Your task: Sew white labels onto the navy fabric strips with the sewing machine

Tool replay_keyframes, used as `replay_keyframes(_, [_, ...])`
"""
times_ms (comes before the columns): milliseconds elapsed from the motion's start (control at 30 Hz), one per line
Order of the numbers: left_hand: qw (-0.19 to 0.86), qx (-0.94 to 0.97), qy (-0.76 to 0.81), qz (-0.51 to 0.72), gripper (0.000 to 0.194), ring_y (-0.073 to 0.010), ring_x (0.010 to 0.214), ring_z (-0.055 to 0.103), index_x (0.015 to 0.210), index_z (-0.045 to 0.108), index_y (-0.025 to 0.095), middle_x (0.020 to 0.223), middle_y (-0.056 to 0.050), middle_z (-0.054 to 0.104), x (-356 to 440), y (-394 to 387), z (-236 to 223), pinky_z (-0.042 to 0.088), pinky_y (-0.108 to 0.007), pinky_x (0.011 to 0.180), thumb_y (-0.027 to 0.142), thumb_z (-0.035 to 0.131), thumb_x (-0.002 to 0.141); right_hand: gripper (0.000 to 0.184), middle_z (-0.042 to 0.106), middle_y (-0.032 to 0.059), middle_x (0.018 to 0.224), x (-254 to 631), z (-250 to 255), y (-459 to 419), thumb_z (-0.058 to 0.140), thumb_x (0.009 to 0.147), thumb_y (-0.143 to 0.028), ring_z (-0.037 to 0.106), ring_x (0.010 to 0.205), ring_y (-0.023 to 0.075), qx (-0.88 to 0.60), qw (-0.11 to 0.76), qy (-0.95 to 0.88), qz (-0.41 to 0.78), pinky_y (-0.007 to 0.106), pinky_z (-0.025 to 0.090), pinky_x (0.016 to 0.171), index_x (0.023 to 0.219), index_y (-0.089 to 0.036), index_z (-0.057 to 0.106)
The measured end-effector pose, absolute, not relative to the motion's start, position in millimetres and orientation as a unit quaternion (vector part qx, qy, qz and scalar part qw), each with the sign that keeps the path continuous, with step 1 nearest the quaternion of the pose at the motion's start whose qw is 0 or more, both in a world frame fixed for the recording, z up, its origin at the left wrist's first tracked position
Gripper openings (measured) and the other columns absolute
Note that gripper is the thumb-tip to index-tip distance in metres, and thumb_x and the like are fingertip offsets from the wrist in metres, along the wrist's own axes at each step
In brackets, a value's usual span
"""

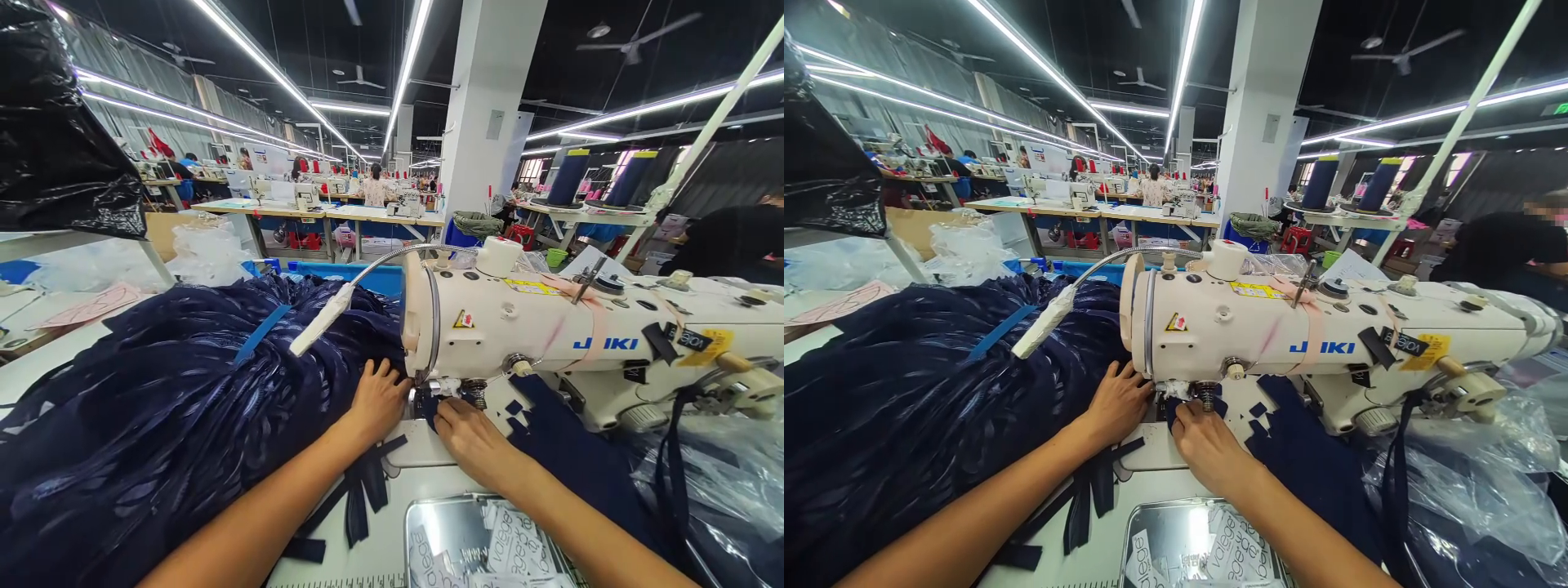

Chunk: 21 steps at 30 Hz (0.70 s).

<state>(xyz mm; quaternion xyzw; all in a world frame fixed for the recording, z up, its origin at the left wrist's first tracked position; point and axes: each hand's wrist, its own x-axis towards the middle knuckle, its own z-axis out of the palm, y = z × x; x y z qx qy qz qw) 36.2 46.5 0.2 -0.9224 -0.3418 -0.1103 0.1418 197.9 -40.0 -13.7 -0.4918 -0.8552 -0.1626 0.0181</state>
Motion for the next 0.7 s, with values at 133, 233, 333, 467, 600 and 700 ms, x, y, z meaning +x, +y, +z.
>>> replay_keyframes(133, [0.149,-0.921,-0.340,-0.117,0.018,-0.0302,0.100,0.046,0.090,0.062,0.017,0.088,-0.010,0.062,38.0,50.0,-1.1,0.032,-0.049,0.084,0.016,0.050,0.077,0.015,0.054,0.0087,0.083,196.5,-16.5,-38.6,0.050,0.075,0.000,0.052,0.080,0.0214,-0.497,0.026,-0.850,-0.173,0.033,0.045,0.072,0.079,-0.010,0.060])
replay_keyframes(233, [0.145,-0.922,-0.339,-0.119,0.016,-0.0301,0.097,0.047,0.084,0.064,0.017,0.085,-0.010,0.063,39.8,52.7,-0.4,0.033,-0.049,0.083,0.015,0.050,0.077,0.015,0.055,0.0089,0.083,194.6,-16.2,-37.8,0.050,0.075,0.000,0.052,0.079,0.0208,-0.505,0.034,-0.845,-0.172,0.033,0.045,0.072,0.078,-0.011,0.059])
replay_keyframes(333, [0.142,-0.921,-0.342,-0.124,0.015,-0.0296,0.095,0.048,0.079,0.065,0.017,0.084,-0.011,0.063,41.4,54.1,1.1,0.034,-0.050,0.083,0.014,0.050,0.076,0.015,0.055,0.0090,0.083,192.0,-15.6,-36.5,0.050,0.074,0.001,0.052,0.078,0.0205,-0.512,0.033,-0.841,-0.171,0.033,0.045,0.072,0.077,-0.011,0.059])
replay_keyframes(467, [0.109,-0.921,-0.349,-0.138,0.015,-0.0313,0.096,0.049,0.078,0.065,0.015,0.085,-0.013,0.063,43.9,53.2,1.4,0.032,-0.053,0.085,0.011,0.052,0.073,0.016,0.056,0.0092,0.085,191.5,-15.9,-34.5,0.049,0.075,0.000,0.053,0.079,0.0210,-0.523,0.029,-0.834,-0.174,0.032,0.045,0.070,0.079,-0.011,0.060])
replay_keyframes(600, [-0.003,-0.908,-0.377,-0.184,0.017,-0.0301,0.095,0.051,0.076,0.065,0.015,0.085,-0.011,0.065,43.9,53.6,5.2,0.033,-0.052,0.088,0.007,0.051,0.070,0.023,0.059,0.0102,0.091,204.4,-15.1,-32.2,0.046,0.075,0.002,0.055,0.082,0.0200,-0.518,0.050,-0.836,-0.172,0.029,0.045,0.067,0.087,-0.012,0.060])
replay_keyframes(700, [-0.066,-0.893,-0.394,-0.207,0.023,-0.0205,0.083,0.058,0.084,0.064,0.016,0.082,-0.005,0.066,33.7,54.1,18.5,0.044,-0.035,0.079,0.008,0.043,0.076,0.028,0.061,0.0095,0.086,222.1,-15.1,-28.8,0.043,0.075,0.003,0.056,0.082,0.0198,-0.501,0.095,-0.839,-0.189,0.030,0.044,0.072,0.092,-0.012,0.061])
